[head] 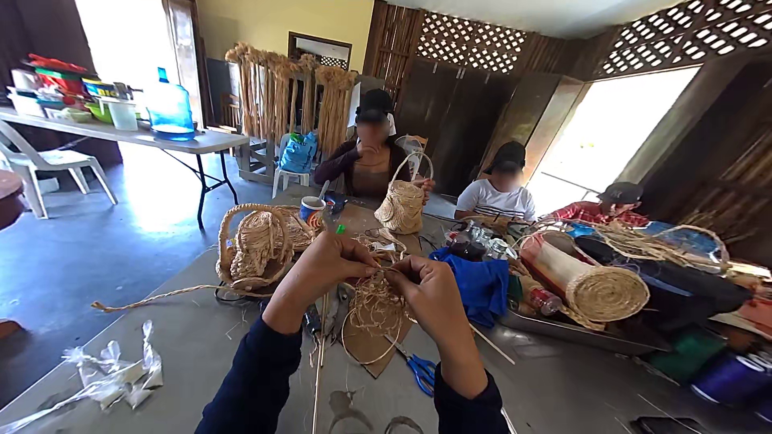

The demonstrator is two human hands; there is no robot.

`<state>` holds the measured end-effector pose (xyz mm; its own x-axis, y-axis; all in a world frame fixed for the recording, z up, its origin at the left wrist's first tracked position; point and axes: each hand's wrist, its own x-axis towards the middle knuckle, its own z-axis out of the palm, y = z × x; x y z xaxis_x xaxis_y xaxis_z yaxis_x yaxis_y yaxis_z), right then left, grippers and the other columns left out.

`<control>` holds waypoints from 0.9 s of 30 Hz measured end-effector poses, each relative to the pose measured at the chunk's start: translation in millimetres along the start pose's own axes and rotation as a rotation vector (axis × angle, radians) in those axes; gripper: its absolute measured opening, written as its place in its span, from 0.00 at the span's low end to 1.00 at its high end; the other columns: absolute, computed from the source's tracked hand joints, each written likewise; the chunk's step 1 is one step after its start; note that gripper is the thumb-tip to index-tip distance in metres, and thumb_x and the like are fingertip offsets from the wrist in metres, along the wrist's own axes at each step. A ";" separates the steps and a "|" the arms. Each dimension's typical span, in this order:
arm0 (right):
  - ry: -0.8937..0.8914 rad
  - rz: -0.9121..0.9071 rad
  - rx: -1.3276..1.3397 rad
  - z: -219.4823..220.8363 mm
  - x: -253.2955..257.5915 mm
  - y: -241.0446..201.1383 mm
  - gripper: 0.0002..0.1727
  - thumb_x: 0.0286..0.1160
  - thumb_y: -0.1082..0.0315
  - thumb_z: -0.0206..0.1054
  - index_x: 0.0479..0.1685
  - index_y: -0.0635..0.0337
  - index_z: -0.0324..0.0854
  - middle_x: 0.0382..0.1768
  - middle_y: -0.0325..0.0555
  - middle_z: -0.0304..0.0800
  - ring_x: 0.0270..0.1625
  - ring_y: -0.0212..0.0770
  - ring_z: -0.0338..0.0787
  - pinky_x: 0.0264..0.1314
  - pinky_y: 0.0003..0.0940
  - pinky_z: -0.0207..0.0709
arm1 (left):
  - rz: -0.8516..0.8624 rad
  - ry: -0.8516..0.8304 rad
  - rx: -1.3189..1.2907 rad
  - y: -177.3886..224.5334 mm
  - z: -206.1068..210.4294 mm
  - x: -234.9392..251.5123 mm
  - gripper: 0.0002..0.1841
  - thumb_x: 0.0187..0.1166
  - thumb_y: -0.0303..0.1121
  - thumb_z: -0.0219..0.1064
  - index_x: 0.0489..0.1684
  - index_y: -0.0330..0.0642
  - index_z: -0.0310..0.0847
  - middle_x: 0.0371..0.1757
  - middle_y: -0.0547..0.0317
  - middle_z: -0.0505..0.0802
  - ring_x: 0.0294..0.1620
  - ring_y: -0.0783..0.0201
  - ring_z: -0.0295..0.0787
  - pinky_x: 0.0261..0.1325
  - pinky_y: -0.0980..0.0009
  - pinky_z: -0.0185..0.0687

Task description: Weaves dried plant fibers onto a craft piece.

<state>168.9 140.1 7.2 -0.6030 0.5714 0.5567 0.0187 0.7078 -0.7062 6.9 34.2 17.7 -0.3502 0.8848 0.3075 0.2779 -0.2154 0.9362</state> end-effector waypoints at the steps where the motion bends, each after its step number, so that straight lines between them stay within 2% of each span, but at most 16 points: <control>1: -0.005 -0.001 0.001 0.1 0.1 0.1 0.03 0.70 0.72 0.72 0.32 0.61 0.89 0.24 0.33 0.88 0.27 0.18 0.82 0.32 0.15 0.75 | 0.000 0.000 0.001 -0.3 -0.1 0.1 0.04 0.70 0.18 0.73 0.31 0.37 0.90 0.27 0.66 0.92 0.26 0.76 0.87 0.36 0.79 0.85; 5: -0.058 -0.004 0.027 -1.4 -0.2 0.4 0.03 0.70 0.72 0.72 0.34 0.62 0.89 0.25 0.33 0.88 0.27 0.18 0.84 0.33 0.15 0.77 | 0.007 0.000 0.029 0.1 -0.4 -0.1 0.05 0.69 0.17 0.73 0.29 0.38 0.88 0.25 0.68 0.90 0.24 0.77 0.85 0.34 0.80 0.83; 8: -0.107 -0.012 0.074 -1.5 -0.3 1.4 0.05 0.71 0.69 0.74 0.40 0.61 0.90 0.30 0.34 0.91 0.32 0.20 0.87 0.39 0.16 0.81 | -0.006 0.003 0.063 1.4 0.0 -0.5 0.05 0.68 0.18 0.74 0.28 0.38 0.88 0.24 0.68 0.90 0.24 0.78 0.83 0.32 0.81 0.80; 11: -0.076 -0.021 0.142 3.2 0.3 1.2 0.03 0.70 0.72 0.75 0.38 0.62 0.90 0.30 0.35 0.92 0.31 0.20 0.88 0.38 0.17 0.83 | 0.002 -0.002 0.118 3.2 1.8 -1.3 0.05 0.68 0.19 0.75 0.30 0.38 0.89 0.26 0.68 0.91 0.25 0.79 0.84 0.33 0.82 0.81; 15: -0.092 0.045 0.021 3.0 0.0 -2.5 0.02 0.71 0.72 0.74 0.36 0.61 0.91 0.29 0.36 0.92 0.30 0.21 0.87 0.38 0.18 0.80 | -0.010 0.023 0.182 4.4 6.2 -0.2 0.03 0.69 0.20 0.76 0.31 0.37 0.89 0.27 0.67 0.91 0.26 0.79 0.84 0.35 0.81 0.81; 20: -0.027 0.011 -0.030 3.1 0.9 -0.4 0.03 0.72 0.73 0.71 0.36 0.62 0.90 0.28 0.36 0.91 0.29 0.21 0.85 0.37 0.18 0.78 | 0.071 0.068 0.162 4.9 5.4 -2.7 0.02 0.71 0.23 0.77 0.35 0.37 0.90 0.31 0.66 0.93 0.30 0.78 0.88 0.39 0.81 0.85; 23: 0.034 -0.016 -0.036 3.1 1.5 0.5 0.04 0.74 0.73 0.70 0.37 0.62 0.90 0.29 0.37 0.91 0.30 0.21 0.86 0.37 0.18 0.79 | 0.094 0.034 0.216 6.3 -3.5 -6.3 0.06 0.70 0.26 0.79 0.40 0.38 0.91 0.36 0.65 0.94 0.36 0.78 0.89 0.44 0.80 0.86; 27: 0.073 -0.029 -0.041 3.8 1.6 2.0 0.04 0.74 0.73 0.69 0.37 0.62 0.90 0.29 0.38 0.91 0.30 0.22 0.86 0.37 0.18 0.80 | 0.053 0.003 0.299 9.1 -2.8 -8.0 0.07 0.68 0.26 0.80 0.40 0.38 0.91 0.34 0.65 0.93 0.34 0.79 0.87 0.43 0.80 0.84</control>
<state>164.9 140.8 5.0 -0.5437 0.5780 0.6086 0.0352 0.7401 -0.6715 9.7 24.0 24.2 -0.3312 0.8741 0.3554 0.5469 -0.1291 0.8272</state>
